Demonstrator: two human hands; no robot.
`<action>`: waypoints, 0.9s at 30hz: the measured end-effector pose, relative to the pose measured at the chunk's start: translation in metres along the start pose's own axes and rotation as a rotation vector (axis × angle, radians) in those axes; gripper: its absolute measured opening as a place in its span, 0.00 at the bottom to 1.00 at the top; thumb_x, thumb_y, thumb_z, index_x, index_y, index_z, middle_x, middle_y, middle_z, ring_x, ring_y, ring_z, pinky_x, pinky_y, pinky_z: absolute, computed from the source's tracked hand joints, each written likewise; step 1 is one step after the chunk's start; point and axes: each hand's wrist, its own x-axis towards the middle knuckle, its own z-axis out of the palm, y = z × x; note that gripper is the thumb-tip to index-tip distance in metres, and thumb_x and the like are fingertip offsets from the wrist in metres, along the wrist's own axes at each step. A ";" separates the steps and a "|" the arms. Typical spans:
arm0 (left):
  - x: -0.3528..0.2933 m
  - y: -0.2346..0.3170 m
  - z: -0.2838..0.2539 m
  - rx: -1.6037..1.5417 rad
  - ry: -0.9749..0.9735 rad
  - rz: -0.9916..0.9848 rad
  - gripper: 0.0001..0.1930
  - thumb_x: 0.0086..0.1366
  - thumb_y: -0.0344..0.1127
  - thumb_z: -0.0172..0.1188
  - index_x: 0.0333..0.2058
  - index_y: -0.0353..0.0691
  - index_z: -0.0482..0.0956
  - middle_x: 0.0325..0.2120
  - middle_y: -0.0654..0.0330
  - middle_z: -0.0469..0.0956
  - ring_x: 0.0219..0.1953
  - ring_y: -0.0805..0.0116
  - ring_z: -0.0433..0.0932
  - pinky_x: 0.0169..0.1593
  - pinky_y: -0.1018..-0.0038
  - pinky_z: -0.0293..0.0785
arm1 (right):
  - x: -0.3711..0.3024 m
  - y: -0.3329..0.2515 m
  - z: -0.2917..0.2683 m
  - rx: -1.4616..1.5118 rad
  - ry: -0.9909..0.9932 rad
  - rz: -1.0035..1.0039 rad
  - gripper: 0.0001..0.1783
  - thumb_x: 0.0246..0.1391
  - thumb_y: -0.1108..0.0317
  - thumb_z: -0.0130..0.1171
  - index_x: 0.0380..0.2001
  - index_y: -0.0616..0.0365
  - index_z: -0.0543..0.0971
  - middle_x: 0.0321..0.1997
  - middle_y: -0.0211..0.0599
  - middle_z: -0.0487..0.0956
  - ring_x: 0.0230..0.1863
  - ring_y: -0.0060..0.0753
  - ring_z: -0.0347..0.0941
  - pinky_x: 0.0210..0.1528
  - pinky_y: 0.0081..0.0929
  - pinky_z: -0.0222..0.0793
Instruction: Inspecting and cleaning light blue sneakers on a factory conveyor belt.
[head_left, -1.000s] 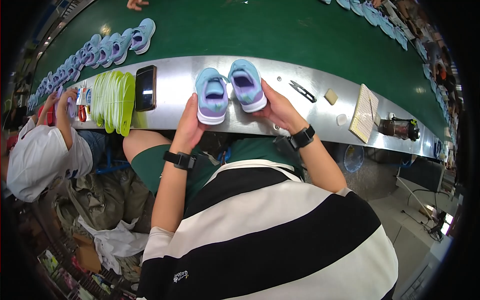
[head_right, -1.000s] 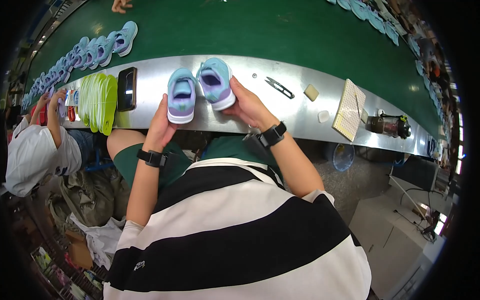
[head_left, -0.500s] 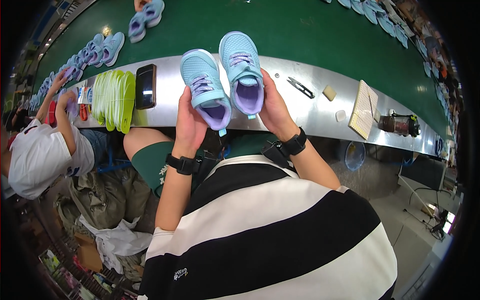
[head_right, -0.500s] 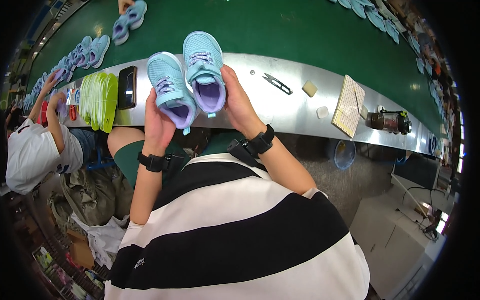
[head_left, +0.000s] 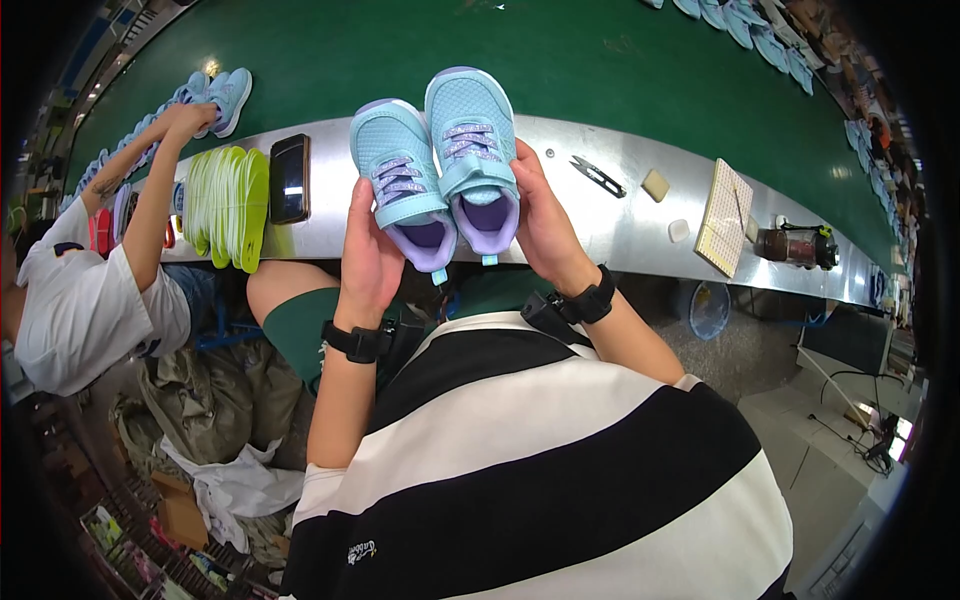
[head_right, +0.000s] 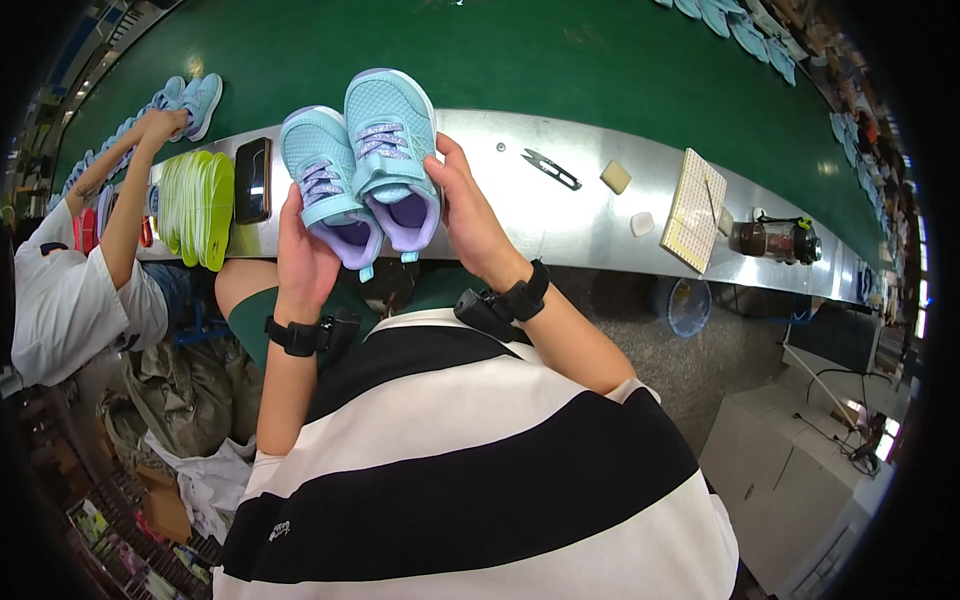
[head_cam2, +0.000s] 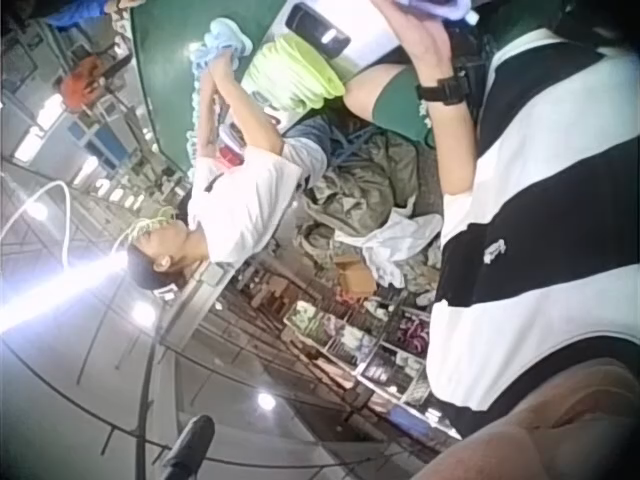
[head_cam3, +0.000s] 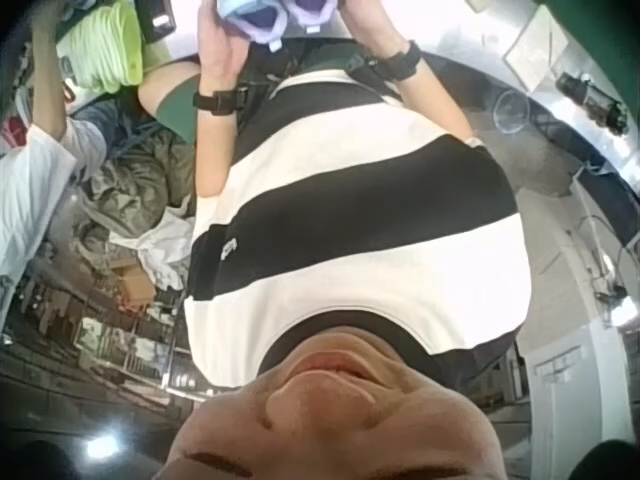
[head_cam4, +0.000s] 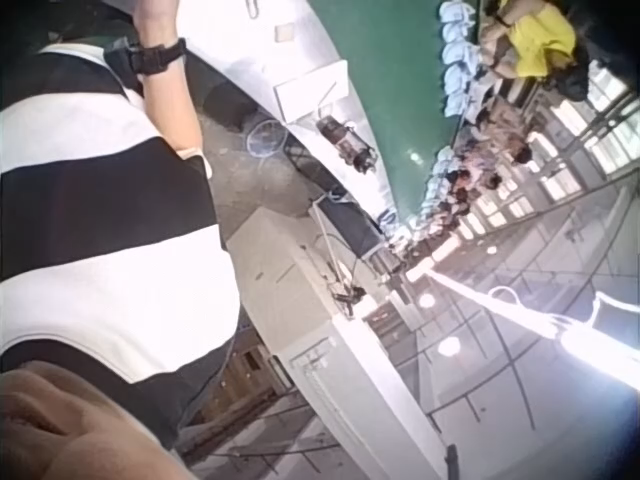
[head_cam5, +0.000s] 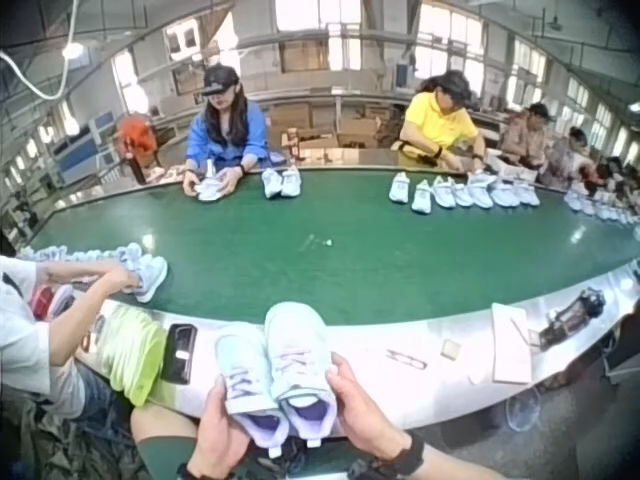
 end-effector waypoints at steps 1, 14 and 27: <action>0.000 -0.001 0.001 0.017 0.003 0.017 0.22 0.75 0.47 0.37 0.57 0.39 0.65 0.53 0.57 0.72 0.56 0.63 0.70 0.61 0.62 0.64 | 0.000 0.000 -0.001 -0.003 0.002 -0.003 0.29 0.68 0.54 0.37 0.66 0.56 0.56 0.63 0.36 0.67 0.64 0.27 0.62 0.67 0.30 0.56; -0.007 -0.008 -0.009 -0.016 0.075 -0.066 0.24 0.74 0.52 0.40 0.55 0.40 0.68 0.47 0.58 0.76 0.50 0.66 0.75 0.55 0.67 0.72 | 0.025 0.041 -0.151 -1.040 0.354 -0.431 0.24 0.47 0.62 0.67 0.49 0.57 0.77 0.55 0.45 0.71 0.49 0.47 0.70 0.53 0.36 0.66; -0.013 -0.006 0.009 -0.159 0.117 -0.123 0.23 0.73 0.53 0.40 0.55 0.44 0.69 0.48 0.59 0.74 0.50 0.66 0.74 0.53 0.67 0.73 | -0.008 -0.020 -0.070 -0.829 0.092 -0.349 0.12 0.60 0.68 0.57 0.42 0.59 0.68 0.32 0.38 0.79 0.29 0.24 0.73 0.33 0.24 0.69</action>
